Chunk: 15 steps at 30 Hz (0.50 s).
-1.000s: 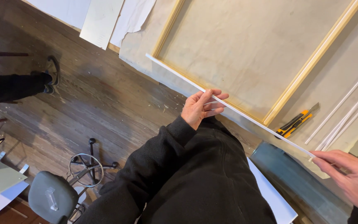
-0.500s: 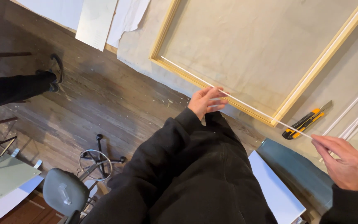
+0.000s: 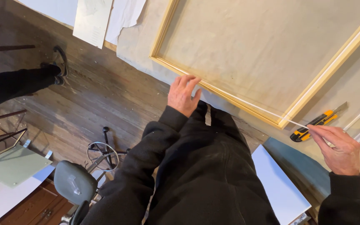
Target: Cutting and fitting thin white plastic strips into the inner edges of a wooden picture frame.
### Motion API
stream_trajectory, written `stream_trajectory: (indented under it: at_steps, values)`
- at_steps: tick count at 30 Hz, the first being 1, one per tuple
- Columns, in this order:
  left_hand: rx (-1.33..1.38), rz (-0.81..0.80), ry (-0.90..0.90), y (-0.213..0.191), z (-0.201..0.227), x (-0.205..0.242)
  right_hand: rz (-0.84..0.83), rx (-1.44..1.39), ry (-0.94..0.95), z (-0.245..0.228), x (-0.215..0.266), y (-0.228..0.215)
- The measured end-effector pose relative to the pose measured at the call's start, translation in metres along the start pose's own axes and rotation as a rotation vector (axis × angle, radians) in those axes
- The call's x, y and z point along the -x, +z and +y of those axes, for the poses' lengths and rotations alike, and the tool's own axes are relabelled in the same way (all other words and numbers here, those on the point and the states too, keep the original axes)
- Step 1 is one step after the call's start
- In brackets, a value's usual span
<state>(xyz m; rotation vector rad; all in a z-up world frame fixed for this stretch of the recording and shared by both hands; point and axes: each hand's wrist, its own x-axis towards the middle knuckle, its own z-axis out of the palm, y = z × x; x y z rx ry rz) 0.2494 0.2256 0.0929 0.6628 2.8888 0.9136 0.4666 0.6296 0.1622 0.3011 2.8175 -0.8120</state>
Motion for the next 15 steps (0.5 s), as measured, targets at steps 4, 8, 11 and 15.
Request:
stream_trajectory:
  at_steps: [4,8,11,15]
  values:
    - [-0.199,-0.089,0.03,0.005,-0.021,0.001,0.002,-0.036,0.008,-0.002,-0.005,0.005]
    - [-0.218,-0.112,0.051,0.002,-0.028,0.0,-0.009,-0.066,-0.001,-0.006,-0.008,0.01]
    - [-0.221,-0.139,0.041,0.003,-0.033,0.001,0.0,-0.096,0.022,-0.014,-0.009,0.012]
    - [-0.236,-0.138,0.045,0.004,-0.038,0.0,-0.01,-0.171,0.07,-0.02,-0.011,0.016]
